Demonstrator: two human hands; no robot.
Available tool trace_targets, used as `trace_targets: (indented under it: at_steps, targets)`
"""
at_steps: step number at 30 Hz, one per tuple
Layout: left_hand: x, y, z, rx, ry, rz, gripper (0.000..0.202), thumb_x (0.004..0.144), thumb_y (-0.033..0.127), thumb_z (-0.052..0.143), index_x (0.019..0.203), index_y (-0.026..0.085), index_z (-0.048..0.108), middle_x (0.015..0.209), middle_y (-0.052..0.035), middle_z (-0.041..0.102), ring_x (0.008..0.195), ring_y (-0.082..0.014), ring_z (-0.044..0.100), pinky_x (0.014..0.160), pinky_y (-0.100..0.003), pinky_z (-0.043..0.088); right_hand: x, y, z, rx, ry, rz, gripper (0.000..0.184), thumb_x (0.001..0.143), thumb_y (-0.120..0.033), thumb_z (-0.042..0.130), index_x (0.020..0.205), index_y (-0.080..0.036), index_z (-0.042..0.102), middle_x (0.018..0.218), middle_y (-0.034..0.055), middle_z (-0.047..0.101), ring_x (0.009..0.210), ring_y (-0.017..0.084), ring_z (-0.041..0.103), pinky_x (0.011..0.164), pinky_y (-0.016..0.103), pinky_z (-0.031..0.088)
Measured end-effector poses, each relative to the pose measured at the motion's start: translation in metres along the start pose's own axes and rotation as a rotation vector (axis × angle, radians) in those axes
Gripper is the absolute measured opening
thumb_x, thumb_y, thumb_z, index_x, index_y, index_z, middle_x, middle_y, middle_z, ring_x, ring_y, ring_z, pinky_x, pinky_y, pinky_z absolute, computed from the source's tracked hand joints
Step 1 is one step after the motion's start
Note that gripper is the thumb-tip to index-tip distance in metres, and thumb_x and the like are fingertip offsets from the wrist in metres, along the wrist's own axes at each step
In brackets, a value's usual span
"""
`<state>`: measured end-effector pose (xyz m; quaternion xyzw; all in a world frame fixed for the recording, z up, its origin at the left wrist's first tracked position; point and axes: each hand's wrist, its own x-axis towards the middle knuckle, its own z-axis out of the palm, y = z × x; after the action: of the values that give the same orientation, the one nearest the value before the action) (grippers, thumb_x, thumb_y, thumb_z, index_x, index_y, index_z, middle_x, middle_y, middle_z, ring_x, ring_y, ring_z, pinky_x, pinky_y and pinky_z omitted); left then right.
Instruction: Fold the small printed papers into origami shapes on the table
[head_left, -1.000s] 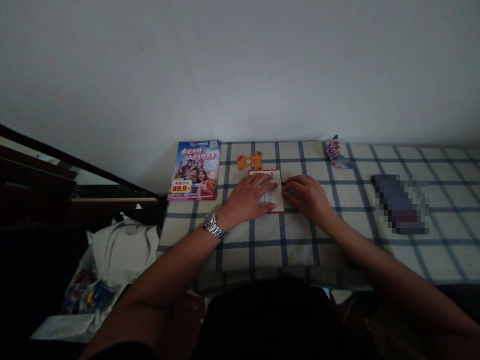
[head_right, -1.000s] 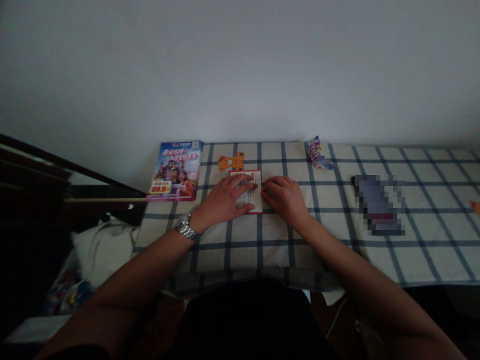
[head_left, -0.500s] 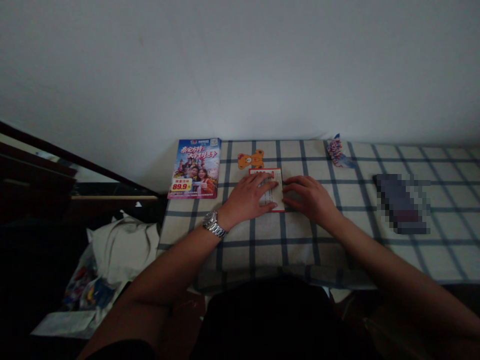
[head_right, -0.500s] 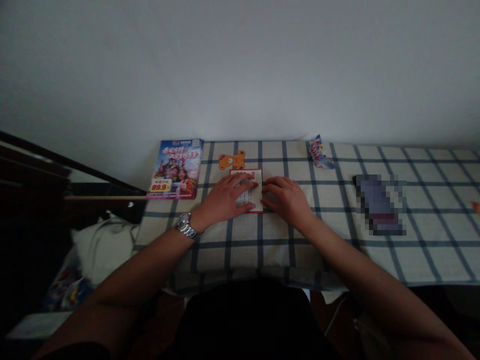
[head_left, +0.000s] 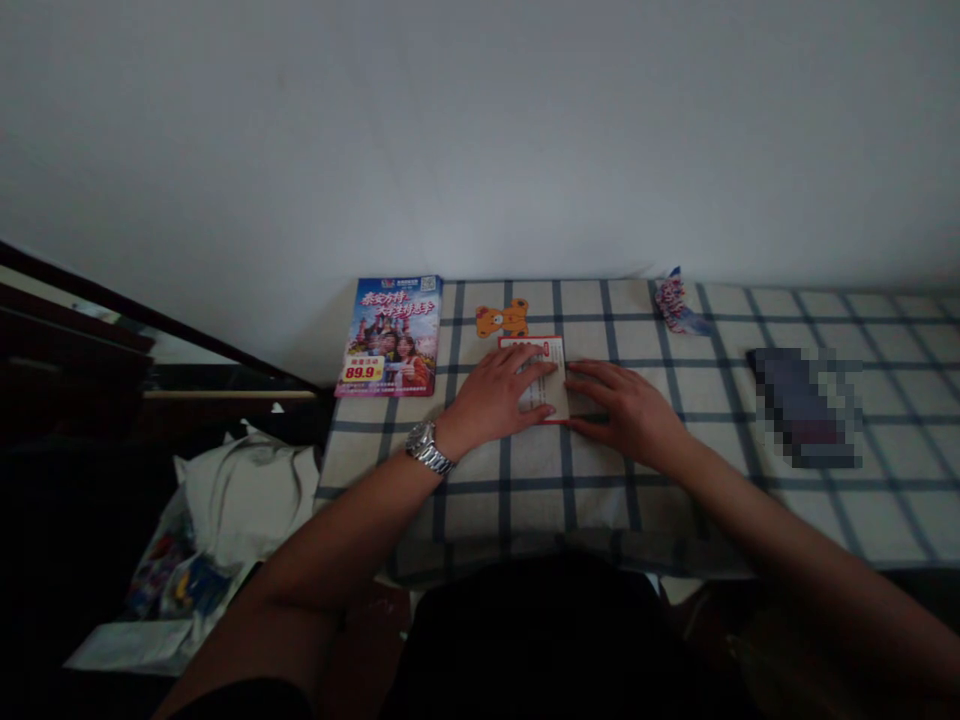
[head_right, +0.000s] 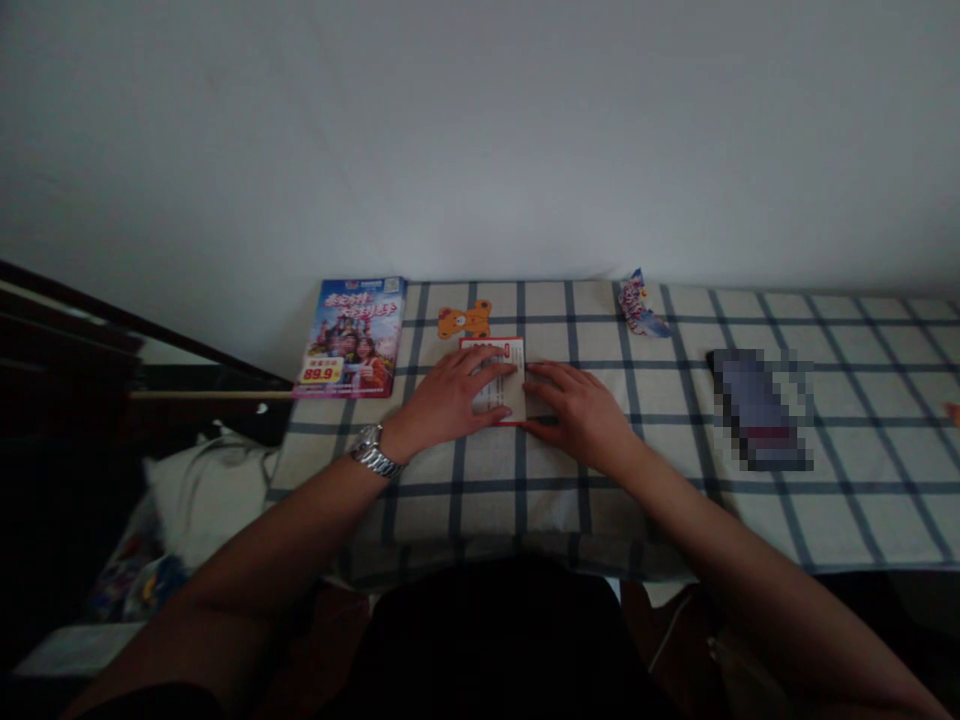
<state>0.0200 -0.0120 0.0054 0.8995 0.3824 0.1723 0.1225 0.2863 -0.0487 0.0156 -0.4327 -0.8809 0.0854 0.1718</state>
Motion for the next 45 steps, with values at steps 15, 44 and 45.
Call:
trace_targets:
  at_steps: [15, 44, 45]
  targets:
    - [0.001, -0.001, -0.001, -0.005, 0.003, 0.016, 0.06, 0.096, 0.049, 0.076, 0.148, 0.025, 0.058, 0.16, -0.0111, 0.05, 0.147, -0.0335, 0.049, 0.126, -0.054, 0.04, 0.035, 0.004, 0.012, -0.037, 0.157, 0.136, 0.009, 0.101, -0.027, 0.065, 0.101, -0.025, 0.073, 0.106, 0.0096, 0.076, 0.098, 0.031, 0.068, 0.085, 0.045, 0.055]
    - [0.001, -0.001, -0.001, -0.002, 0.004, 0.019, 0.061, 0.094, 0.05, 0.078, 0.147, 0.027, 0.059, 0.158, -0.0098, 0.051, 0.146, -0.0334, 0.049, 0.126, -0.054, 0.04, 0.079, 0.03, 0.016, -0.02, 0.235, 0.23, 0.014, 0.103, -0.027, 0.06, 0.103, -0.022, 0.073, 0.102, 0.0106, 0.072, 0.092, 0.028, 0.069, 0.081, 0.04, 0.054]
    - [0.001, -0.001, -0.001, 0.003, 0.003, 0.02, 0.061, 0.094, 0.05, 0.078, 0.147, 0.027, 0.059, 0.158, -0.0099, 0.051, 0.146, -0.0333, 0.049, 0.126, -0.054, 0.04, 0.076, 0.029, 0.015, -0.015, 0.24, 0.221, 0.014, 0.103, -0.027, 0.061, 0.103, -0.022, 0.073, 0.103, 0.0108, 0.072, 0.094, 0.028, 0.069, 0.082, 0.04, 0.054]
